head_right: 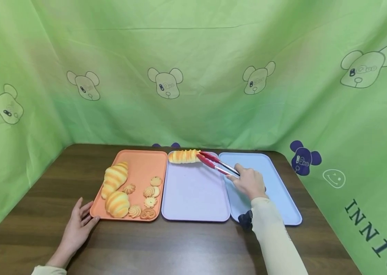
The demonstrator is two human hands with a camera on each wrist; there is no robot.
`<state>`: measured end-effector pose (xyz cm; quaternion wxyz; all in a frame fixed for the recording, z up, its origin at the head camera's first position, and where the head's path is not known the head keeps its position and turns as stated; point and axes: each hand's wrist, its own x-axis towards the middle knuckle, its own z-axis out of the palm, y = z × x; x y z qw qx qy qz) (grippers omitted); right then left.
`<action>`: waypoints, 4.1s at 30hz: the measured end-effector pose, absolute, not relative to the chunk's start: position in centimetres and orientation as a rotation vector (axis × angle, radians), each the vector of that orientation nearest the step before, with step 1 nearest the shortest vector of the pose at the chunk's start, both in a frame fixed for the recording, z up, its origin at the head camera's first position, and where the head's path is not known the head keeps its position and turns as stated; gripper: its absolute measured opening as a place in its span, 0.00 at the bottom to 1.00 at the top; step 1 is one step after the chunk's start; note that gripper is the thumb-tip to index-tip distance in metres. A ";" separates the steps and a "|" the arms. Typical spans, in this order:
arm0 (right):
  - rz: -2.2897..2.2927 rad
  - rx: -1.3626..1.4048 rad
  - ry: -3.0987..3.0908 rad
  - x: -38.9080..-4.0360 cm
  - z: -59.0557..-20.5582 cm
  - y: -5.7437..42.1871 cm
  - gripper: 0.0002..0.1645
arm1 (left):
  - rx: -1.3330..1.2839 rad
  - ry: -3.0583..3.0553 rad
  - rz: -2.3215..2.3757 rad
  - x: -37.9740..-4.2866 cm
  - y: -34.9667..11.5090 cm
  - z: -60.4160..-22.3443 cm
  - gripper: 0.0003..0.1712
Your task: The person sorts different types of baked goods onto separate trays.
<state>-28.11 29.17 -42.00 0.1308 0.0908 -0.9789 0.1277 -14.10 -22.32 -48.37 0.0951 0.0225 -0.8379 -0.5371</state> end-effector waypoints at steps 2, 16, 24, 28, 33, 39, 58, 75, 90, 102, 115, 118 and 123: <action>0.355 0.267 -2.855 -28.2 -42.1 29.5 0.19 | 0.067 -2.481 -1.597 -14.2 -22.2 -48.4 0.49; 0.315 0.303 -2.938 -28.5 -42.5 30.1 0.19 | 0.084 -2.517 -1.588 -14.1 -22.3 -48.1 0.50; 0.269 0.332 -2.928 -28.0 -43.2 30.1 0.20 | 0.110 -2.553 -1.583 -14.1 -22.3 -48.2 0.50; 0.273 0.315 -2.918 -27.8 -43.0 30.0 0.21 | 0.113 -2.554 -1.591 -14.2 -22.3 -48.0 0.50; 0.315 0.278 -2.926 -27.7 -42.7 30.1 0.23 | 0.122 -2.557 -1.592 -14.2 -22.3 -47.9 0.50; 0.364 0.241 -2.932 -27.5 -42.5 30.4 0.24 | 0.086 -2.534 -1.573 -14.4 -22.3 -48.1 0.50; 0.574 0.225 -2.778 -27.3 -42.2 29.9 0.30 | 0.063 -2.527 -1.562 -14.2 -22.4 -48.2 0.50; 0.614 0.366 -2.737 -27.4 -41.6 26.8 0.29 | 0.046 -2.520 -1.552 -14.2 -22.4 -48.3 0.49; 0.627 0.388 -2.784 -27.5 -41.7 23.0 0.38 | 0.023 -2.517 -1.549 -14.3 -22.4 -48.2 0.49; 0.608 0.477 -2.798 -27.5 -42.4 20.8 0.35 | 0.060 -2.551 -1.554 -14.3 -22.5 -48.2 0.50; 0.609 0.590 -2.790 -27.8 -42.5 17.5 0.34 | 0.060 -2.542 -1.556 -14.2 -22.5 -48.3 0.50; 0.567 0.623 -2.793 -28.0 -42.5 16.6 0.35 | 0.064 -2.541 -1.560 -14.2 -22.5 -48.3 0.50; 0.512 0.671 -2.806 -28.1 -42.5 15.0 0.35 | 0.059 -2.528 -1.572 -14.1 -22.4 -48.2 0.49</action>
